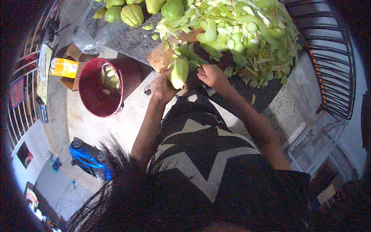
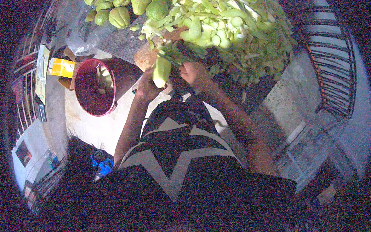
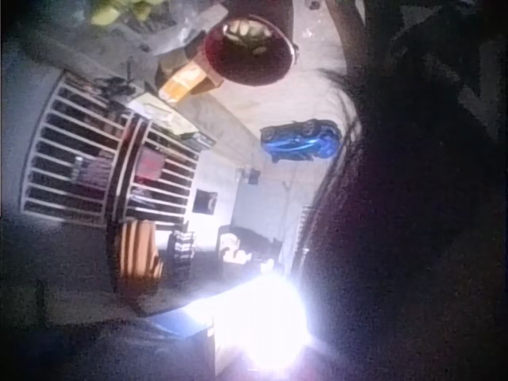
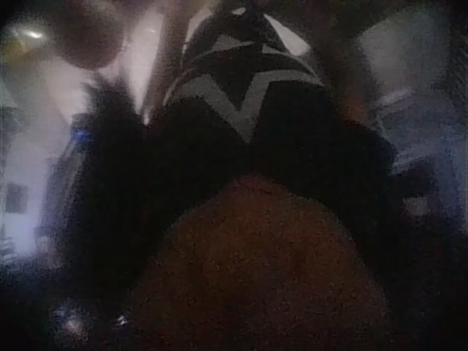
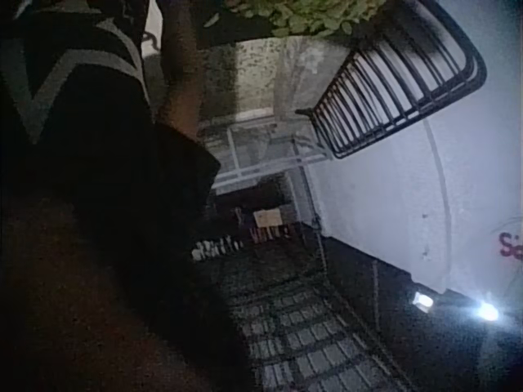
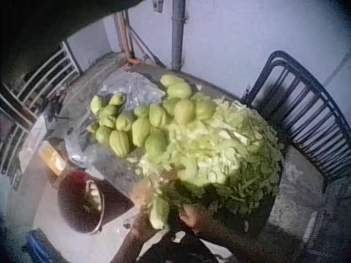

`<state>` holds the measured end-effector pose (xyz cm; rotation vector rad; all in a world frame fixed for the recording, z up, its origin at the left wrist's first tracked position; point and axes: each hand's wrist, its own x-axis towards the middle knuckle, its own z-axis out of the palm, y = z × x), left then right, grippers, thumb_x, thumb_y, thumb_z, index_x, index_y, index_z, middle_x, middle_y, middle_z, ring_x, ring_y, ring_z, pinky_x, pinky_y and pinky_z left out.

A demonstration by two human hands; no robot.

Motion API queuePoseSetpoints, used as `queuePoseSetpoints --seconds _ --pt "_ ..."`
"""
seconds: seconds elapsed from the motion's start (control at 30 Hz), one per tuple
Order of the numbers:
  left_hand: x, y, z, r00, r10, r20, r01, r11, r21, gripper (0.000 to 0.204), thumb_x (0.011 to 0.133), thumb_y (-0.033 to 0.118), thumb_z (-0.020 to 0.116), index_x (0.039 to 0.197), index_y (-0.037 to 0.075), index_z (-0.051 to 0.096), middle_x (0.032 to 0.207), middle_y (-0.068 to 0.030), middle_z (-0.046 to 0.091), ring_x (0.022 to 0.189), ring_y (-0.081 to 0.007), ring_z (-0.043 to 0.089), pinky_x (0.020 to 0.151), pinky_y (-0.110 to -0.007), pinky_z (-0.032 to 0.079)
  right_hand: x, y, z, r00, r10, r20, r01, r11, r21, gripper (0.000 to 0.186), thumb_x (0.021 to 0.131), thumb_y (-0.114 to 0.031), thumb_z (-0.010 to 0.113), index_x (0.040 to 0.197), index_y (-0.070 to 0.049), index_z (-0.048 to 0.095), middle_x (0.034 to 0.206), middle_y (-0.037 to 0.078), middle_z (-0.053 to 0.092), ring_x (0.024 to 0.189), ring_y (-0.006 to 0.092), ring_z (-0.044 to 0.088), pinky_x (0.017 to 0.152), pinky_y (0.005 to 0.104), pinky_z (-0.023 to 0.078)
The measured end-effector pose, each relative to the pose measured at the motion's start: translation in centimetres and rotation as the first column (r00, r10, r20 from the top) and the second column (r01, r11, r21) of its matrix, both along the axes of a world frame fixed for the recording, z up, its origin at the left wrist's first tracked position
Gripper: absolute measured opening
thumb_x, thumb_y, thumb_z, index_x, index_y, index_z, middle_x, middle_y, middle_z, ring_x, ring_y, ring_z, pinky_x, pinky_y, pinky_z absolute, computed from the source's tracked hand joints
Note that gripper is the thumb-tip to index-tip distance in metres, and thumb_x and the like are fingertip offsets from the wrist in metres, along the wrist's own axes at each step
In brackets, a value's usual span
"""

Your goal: The person peels green fruits using a knife over a wooden cutting board. The person holds each fruit in one hand and removes the skin with the other, placing the peeled fruit into a red bucket.

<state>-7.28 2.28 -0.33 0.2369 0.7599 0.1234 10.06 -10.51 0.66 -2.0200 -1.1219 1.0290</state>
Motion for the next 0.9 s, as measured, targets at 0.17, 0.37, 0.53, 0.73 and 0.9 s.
queuePoseSetpoints --seconds 0.17,0.37,0.53,0.73,0.9 --pt "0.7 -2.0 1.6 0.938 -0.056 -0.343 0.223 0.854 0.470 0.063 0.080 0.034 0.064 0.128 0.010 0.032 0.115 -0.0107 0.052 0.095 -0.0261 0.058 0.071 -0.041 0.052 -2.3 0.2 1.7 0.992 -0.034 0.123 0.036 0.999 -0.009 0.021 0.082 -0.021 0.056 0.082 0.000 0.052 0.070 0.022 0.057 0.072 0.0418 0.057 0.063 0.0504 0.044" --pt "0.4 -1.5 1.9 0.922 -0.046 -0.386 0.233 0.860 0.454 0.074 0.074 0.035 0.070 0.128 0.013 0.025 0.115 -0.0104 0.048 0.095 -0.0245 0.056 0.068 -0.040 0.053 -2.4 -0.7 2.5 0.993 -0.091 0.073 0.084 0.992 0.096 0.019 0.083 -0.018 0.056 0.083 0.000 0.051 0.065 0.020 0.055 0.067 0.0407 0.057 0.059 0.0477 0.043" --pt "0.2 -1.1 1.3 0.960 -0.074 -0.269 0.158 0.939 0.306 0.060 0.079 0.045 0.060 0.124 0.012 0.036 0.108 -0.0084 0.053 0.090 -0.0220 0.056 0.073 -0.041 0.050 -3.4 -2.9 3.7 0.991 -0.071 0.112 0.079 0.995 -0.068 0.017 0.081 -0.018 0.058 0.088 -0.002 0.053 0.068 0.020 0.057 0.068 0.0382 0.059 0.060 0.0462 0.045" --pt "0.4 0.4 0.7 0.971 -0.042 -0.237 0.074 0.989 0.127 0.053 0.080 0.047 0.058 0.119 0.013 0.046 0.101 -0.0062 0.056 0.086 -0.0190 0.055 0.068 -0.036 0.046 -5.0 -4.4 4.3 0.987 -0.056 0.151 0.073 0.991 -0.110 0.025 0.078 -0.016 0.060 0.097 -0.003 0.052 0.076 0.019 0.059 0.073 0.0373 0.060 0.064 0.0469 0.046" --pt "0.8 1.2 1.2 0.993 -0.025 -0.115 0.033 0.997 0.065 0.062 0.080 0.050 0.056 0.124 0.009 0.043 0.110 -0.0109 0.054 0.098 -0.0249 0.055 0.079 -0.042 0.047 -5.5 -4.5 5.0 0.986 -0.001 0.165 0.006 1.000 -0.031 0.028 0.074 -0.012 0.063 0.097 -0.003 0.051 0.081 0.019 0.059 0.077 0.0386 0.058 0.066 0.0459 0.046"
